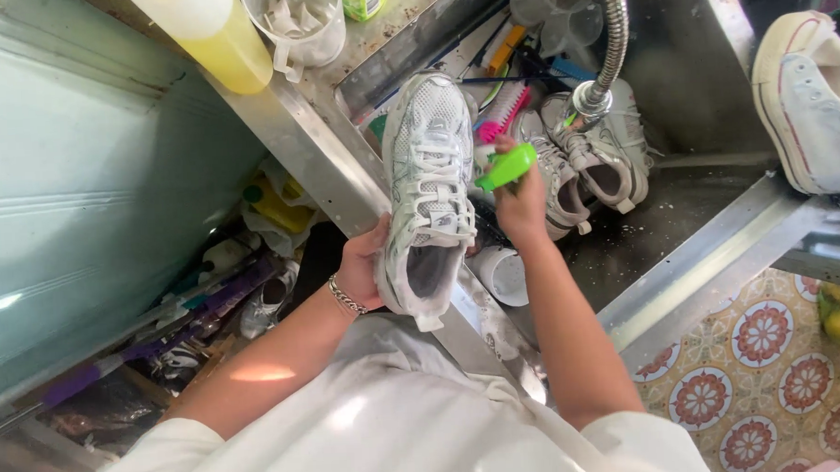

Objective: The person scrubs a white sneaker with a brush and cleaning solution in a sink, focusing on the upper, sole, and interior. They rinse the shoe under running water and then remove the insole to clean it separately.

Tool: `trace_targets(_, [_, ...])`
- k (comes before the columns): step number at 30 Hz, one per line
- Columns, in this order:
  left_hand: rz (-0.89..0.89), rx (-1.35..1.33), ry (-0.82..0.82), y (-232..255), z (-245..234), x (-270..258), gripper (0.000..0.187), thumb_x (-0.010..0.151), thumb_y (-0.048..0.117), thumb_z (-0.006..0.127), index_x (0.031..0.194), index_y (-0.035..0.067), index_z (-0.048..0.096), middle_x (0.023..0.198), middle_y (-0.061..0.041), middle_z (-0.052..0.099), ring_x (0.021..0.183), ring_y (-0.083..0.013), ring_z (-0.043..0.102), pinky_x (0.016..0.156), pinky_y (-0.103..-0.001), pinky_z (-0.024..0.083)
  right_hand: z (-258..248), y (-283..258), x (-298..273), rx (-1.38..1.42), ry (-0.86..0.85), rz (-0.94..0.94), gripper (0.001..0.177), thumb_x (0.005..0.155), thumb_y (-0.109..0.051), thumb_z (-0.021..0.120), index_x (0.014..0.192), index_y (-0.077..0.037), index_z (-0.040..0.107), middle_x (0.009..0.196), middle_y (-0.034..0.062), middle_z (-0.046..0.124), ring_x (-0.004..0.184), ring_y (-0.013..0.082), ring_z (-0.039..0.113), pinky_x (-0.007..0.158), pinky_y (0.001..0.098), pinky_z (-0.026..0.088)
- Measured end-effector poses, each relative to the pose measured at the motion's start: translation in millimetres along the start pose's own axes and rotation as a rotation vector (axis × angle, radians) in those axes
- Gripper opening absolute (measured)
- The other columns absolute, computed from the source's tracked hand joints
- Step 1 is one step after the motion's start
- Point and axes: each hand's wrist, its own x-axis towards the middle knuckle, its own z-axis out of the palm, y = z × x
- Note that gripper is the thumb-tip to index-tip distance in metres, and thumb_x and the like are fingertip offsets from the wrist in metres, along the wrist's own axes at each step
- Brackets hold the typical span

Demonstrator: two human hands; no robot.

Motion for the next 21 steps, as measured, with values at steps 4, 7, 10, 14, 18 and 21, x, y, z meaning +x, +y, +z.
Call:
trace_targets(4, [0.028,0.066,-0.08,7,36,0,0.066,0.126,0.055,0.063,0.163,0.003,0.079,0.161,-0.024,0.083,0.155,-0.0391,0.076,0.14,-0.06,0.05,-37,-68,-82,-0.085,0.346,-0.087,0.032,0.111,-0.011,0.101,0.131,-0.011,0.076,0.132,0.0113,0.074,0.121,0.0292,0.074,0.111,0.0471,0.058])
trace_targets(7, [0.046,0.123,-0.098,1,35,1,0.064,0.127,0.052,0.063,0.164,0.003,0.078,0.162,-0.022,0.084,0.157,-0.0353,0.075,0.142,-0.058,0.048,-65,-108,-126,-0.036,0.474,-0.26,0.062,0.09,-0.017,0.121,0.1,-0.01,0.06,0.101,0.0095,0.066,0.088,0.022,0.069,0.087,0.0343,0.054])
trace_targets(10, [0.027,0.171,-0.12,0,-3,7,0.069,0.127,0.054,0.06,0.172,0.003,0.072,0.17,-0.024,0.077,0.164,-0.0387,0.068,0.144,-0.062,0.044,-77,-151,-162,0.135,0.331,-0.225,0.073,0.095,-0.016,0.108,0.113,-0.01,0.038,0.121,0.0181,0.065,0.092,0.0274,0.077,0.089,0.0413,0.062])
trace_targets(14, [-0.016,0.234,-0.14,4,-21,14,0.074,0.128,0.054,0.051,0.179,0.002,0.064,0.179,-0.028,0.069,0.17,-0.0451,0.062,0.147,-0.067,0.042,-75,-204,-178,-0.134,0.125,-0.275,0.033,0.106,-0.014,0.093,0.135,-0.002,0.083,0.116,0.0142,0.089,0.136,0.0383,0.079,0.125,0.0579,0.058])
trace_targets(18, [-0.025,0.244,-0.168,5,-30,16,0.075,0.128,0.056,0.052,0.182,0.004,0.062,0.181,-0.028,0.067,0.172,-0.045,0.06,0.149,-0.066,0.039,-59,-249,-190,-0.127,-0.025,-0.185,0.04,0.104,-0.033,0.098,0.124,-0.001,0.088,0.114,0.0158,0.086,0.133,0.04,0.08,0.116,0.0583,0.063])
trace_targets(21, [-0.041,0.27,-0.169,12,-59,22,0.083,0.127,0.062,0.047,0.185,0.005,0.057,0.186,-0.028,0.06,0.176,-0.0472,0.053,0.15,-0.069,0.036,-40,-258,-189,-0.166,-0.077,-0.241,0.038,0.101,-0.027,0.102,0.124,-0.001,0.085,0.116,0.014,0.088,0.116,0.0361,0.083,0.102,0.0514,0.067])
